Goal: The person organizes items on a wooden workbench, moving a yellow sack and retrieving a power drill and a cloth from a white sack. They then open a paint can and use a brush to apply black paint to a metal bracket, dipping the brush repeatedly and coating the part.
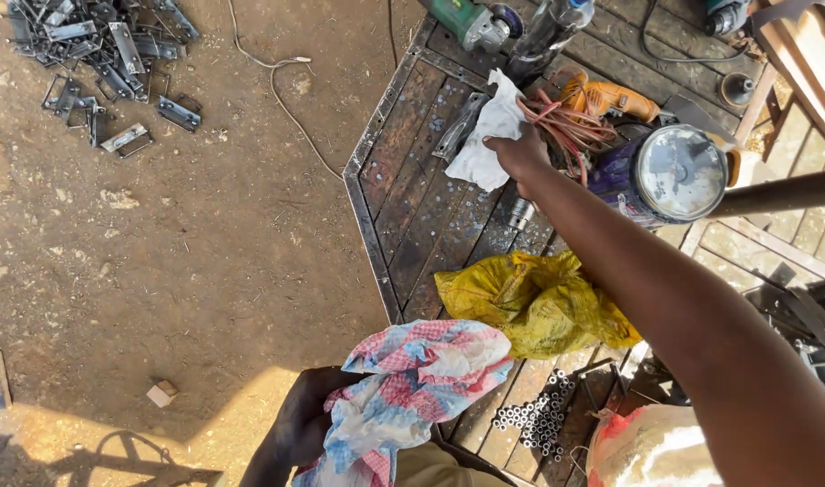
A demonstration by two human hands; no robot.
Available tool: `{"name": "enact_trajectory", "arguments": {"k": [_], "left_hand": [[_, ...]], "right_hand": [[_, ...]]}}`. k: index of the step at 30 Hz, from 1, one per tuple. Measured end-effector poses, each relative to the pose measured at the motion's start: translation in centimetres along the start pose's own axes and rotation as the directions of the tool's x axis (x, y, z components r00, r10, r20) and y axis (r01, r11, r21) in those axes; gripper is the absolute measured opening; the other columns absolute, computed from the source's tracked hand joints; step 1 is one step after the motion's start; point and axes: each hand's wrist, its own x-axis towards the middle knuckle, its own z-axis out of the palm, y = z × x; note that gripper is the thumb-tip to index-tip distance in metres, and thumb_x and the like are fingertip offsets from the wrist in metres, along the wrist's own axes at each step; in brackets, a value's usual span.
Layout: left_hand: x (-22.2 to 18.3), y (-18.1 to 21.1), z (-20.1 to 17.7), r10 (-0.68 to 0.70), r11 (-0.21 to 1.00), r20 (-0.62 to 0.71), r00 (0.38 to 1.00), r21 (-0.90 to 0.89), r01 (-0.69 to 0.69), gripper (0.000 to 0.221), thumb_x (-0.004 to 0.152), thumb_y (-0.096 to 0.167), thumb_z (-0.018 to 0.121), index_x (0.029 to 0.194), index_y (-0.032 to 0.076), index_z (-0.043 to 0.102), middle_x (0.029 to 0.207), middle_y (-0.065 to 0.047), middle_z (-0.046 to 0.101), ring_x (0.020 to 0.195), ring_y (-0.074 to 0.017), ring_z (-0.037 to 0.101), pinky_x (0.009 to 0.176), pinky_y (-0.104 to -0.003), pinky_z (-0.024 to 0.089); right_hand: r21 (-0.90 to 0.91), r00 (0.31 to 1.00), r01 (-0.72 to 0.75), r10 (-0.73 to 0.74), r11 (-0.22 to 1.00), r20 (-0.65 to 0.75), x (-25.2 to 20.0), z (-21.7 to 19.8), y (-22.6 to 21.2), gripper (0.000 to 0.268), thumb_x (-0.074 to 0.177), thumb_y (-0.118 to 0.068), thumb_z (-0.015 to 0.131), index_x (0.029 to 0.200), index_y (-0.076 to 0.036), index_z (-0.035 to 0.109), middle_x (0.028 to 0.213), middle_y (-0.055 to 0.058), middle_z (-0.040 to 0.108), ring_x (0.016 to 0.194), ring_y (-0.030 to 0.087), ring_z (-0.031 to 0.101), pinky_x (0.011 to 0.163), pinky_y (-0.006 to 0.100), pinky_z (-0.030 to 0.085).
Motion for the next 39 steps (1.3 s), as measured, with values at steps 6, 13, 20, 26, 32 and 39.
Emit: {"name": "enact_trajectory", "arguments": {"k": [6, 13, 20, 26, 32, 39], "left_hand": [[1.0, 2.7, 2.0, 0.141, 0.974, 0.069, 0.988, -0.19, -0.126, 0.048, 0.09, 0.041, 0.066, 0.118, 0.003, 0.076, 0.102, -0.005, 0.079, 0.093, -0.0097, 0.067, 0.068, -0.032, 0.055], [-0.2, 8.0, 6.6, 0.129, 0.984, 0.206, 0.97, -0.148, -0.099, 0.046, 0.085, 0.042, 0.072, 0.111, 0.005, 0.078, 0.087, -0.002, 0.076, 0.085, -0.0086, 0.063, 0.067, -0.031, 0.052], [0.9, 9.2, 11.8, 0.14, 0.988, 0.342, 0.929, -0.112, -0.108, 0.033, 0.078, 0.033, 0.081, 0.102, 0.011, 0.081, 0.083, -0.002, 0.076, 0.083, -0.0105, 0.066, 0.072, -0.031, 0.054], [1.1, 8.0, 16.8, 0.167, 0.986, 0.404, 0.9, -0.078, -0.148, 0.026, 0.074, 0.027, 0.088, 0.096, 0.014, 0.083, 0.08, -0.002, 0.076, 0.081, -0.0118, 0.068, 0.076, -0.031, 0.055], [-0.1, 10.1, 20.6, 0.101, 0.948, 0.511, 0.854, 0.21, -0.238, 0.03, 0.068, 0.002, 0.076, 0.094, 0.014, 0.084, 0.083, -0.016, 0.08, 0.088, -0.0362, 0.078, 0.081, -0.047, 0.056], [-2.1, 9.0, 23.0, 0.016, 0.899, 0.494, 0.869, 0.374, -0.229, 0.05, 0.058, -0.001, 0.066, 0.102, 0.014, 0.082, 0.097, -0.01, 0.083, 0.096, -0.0296, 0.078, 0.083, -0.043, 0.056]], "right_hand": [[0.232, 0.951, 0.175, -0.226, 0.957, 0.213, -13.9, -8.4, 0.4, 0.038, 0.094, -0.026, 0.064, 0.13, -0.014, 0.063, 0.134, 0.009, 0.066, 0.124, 0.023, 0.066, 0.1, 0.037, 0.056], [0.295, 0.596, 0.788, -0.79, 0.54, -0.147, -27.1, -17.9, 13.0, 0.031, 0.104, -0.003, 0.063, 0.134, 0.005, 0.061, 0.112, 0.025, 0.07, 0.108, 0.029, 0.071, 0.095, 0.041, 0.058], [0.144, 0.675, 0.621, -0.432, 0.771, -0.598, -33.2, -24.4, 35.9, 0.021, 0.115, -0.008, 0.062, 0.129, 0.007, 0.063, 0.105, 0.021, 0.07, 0.096, 0.025, 0.071, 0.087, 0.034, 0.06], [-0.131, 0.534, -0.068, -0.075, 0.989, -0.842, -35.0, -25.0, 54.7, 0.028, 0.097, -0.029, 0.089, 0.106, -0.01, 0.07, 0.095, 0.005, 0.069, 0.089, 0.023, 0.072, 0.083, 0.038, 0.053], [0.085, 0.948, -0.237, 0.25, 0.968, -0.197, -34.4, -21.3, 61.2, 0.074, 0.089, -0.04, 0.075, 0.136, 0.013, 0.053, 0.126, 0.043, 0.063, 0.127, 0.059, 0.055, 0.111, 0.063, 0.042], [0.602, 0.818, 0.528, -0.167, 0.599, -0.551, -42.9, -32.6, 57.6, 0.027, 0.09, 0.001, 0.064, 0.116, -0.005, 0.066, 0.104, 0.007, 0.067, 0.095, 0.016, 0.065, 0.087, 0.027, 0.054]]}}
